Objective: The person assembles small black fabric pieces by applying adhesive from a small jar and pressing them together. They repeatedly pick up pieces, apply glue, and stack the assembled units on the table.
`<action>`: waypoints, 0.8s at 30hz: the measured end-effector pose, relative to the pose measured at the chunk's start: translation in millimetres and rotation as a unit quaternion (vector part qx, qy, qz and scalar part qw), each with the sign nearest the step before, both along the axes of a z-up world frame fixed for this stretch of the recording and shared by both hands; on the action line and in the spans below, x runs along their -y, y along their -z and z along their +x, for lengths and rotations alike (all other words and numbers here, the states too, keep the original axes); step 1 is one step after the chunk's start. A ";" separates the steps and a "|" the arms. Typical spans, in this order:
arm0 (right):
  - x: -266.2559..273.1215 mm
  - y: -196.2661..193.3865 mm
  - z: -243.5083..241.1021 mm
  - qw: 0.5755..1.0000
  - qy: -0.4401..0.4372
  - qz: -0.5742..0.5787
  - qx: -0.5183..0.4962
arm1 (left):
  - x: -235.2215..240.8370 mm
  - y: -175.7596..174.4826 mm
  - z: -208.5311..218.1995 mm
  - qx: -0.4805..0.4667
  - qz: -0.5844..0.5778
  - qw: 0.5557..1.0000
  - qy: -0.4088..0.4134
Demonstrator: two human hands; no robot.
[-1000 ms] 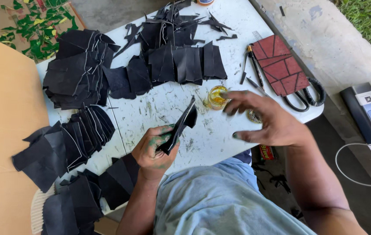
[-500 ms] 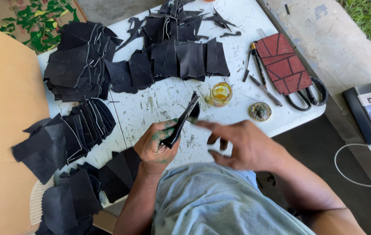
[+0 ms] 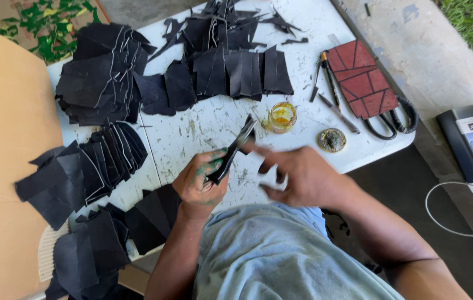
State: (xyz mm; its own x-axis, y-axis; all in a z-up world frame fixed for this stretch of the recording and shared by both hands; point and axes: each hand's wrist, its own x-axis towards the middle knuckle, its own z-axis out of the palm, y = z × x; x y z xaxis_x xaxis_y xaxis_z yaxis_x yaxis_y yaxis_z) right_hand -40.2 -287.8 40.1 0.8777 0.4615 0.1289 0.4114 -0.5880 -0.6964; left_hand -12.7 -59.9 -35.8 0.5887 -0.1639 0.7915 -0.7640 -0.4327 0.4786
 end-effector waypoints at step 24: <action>20.4 -2.8 1.7 0.964 0.116 -0.149 0.188 | -6.4 0.7 3.0 -0.050 -0.079 0.996 0.014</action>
